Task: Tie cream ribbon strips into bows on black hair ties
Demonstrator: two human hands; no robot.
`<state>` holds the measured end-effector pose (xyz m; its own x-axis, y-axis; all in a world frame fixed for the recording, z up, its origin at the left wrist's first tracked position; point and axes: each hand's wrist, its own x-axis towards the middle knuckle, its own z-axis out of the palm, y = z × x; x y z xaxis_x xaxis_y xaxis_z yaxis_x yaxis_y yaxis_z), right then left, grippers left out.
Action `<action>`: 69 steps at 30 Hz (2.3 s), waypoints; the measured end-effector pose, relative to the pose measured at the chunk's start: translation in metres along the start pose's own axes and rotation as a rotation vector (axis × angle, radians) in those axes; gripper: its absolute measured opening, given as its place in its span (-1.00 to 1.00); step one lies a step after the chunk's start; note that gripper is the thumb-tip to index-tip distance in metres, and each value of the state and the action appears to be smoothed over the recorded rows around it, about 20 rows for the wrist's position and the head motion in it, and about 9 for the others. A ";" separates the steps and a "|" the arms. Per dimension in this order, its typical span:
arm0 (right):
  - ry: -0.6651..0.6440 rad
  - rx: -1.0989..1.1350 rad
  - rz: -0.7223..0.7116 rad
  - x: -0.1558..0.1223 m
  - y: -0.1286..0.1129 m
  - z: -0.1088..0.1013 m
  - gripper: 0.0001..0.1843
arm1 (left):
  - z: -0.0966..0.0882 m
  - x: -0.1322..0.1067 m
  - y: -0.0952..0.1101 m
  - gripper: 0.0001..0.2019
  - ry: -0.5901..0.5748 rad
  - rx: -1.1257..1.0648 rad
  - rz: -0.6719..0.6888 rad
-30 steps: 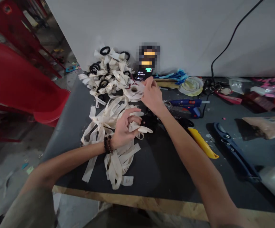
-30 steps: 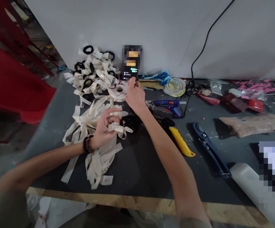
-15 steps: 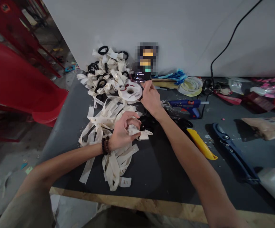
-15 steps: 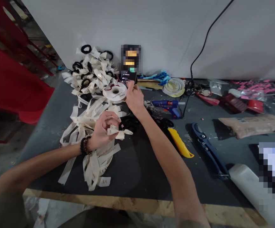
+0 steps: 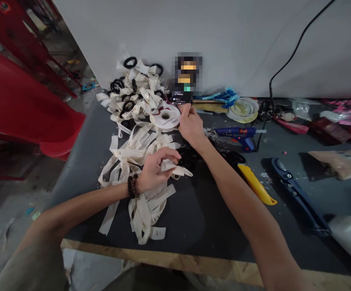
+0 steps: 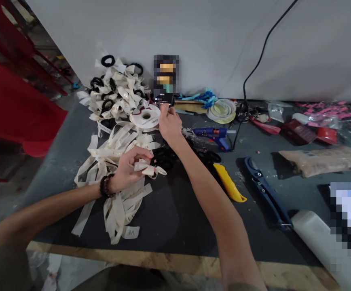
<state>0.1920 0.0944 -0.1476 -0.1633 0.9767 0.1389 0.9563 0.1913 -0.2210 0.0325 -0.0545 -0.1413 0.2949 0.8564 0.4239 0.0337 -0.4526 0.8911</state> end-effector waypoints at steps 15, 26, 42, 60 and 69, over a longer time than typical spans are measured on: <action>0.094 0.100 -0.103 -0.003 0.014 0.002 -0.45 | 0.004 0.006 0.000 -0.65 0.090 -0.034 -0.024; 0.058 0.059 -0.064 0.001 0.003 -0.009 -0.41 | 0.008 0.004 -0.004 -0.72 0.129 -0.033 0.034; 0.019 0.006 -0.013 0.001 0.003 -0.009 -0.47 | 0.005 0.005 0.008 -0.77 0.078 0.027 -0.130; 0.008 -0.090 -0.039 0.005 -0.005 -0.018 -0.46 | 0.008 0.006 0.006 -0.62 0.062 -0.034 -0.099; -0.027 -0.161 -0.062 0.004 -0.014 -0.031 -0.36 | 0.008 0.005 0.006 -0.72 0.059 -0.021 -0.152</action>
<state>0.1851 0.0927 -0.1142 -0.2279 0.9661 0.1211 0.9702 0.2358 -0.0554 0.0421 -0.0553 -0.1355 0.2315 0.9280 0.2920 0.0536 -0.3119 0.9486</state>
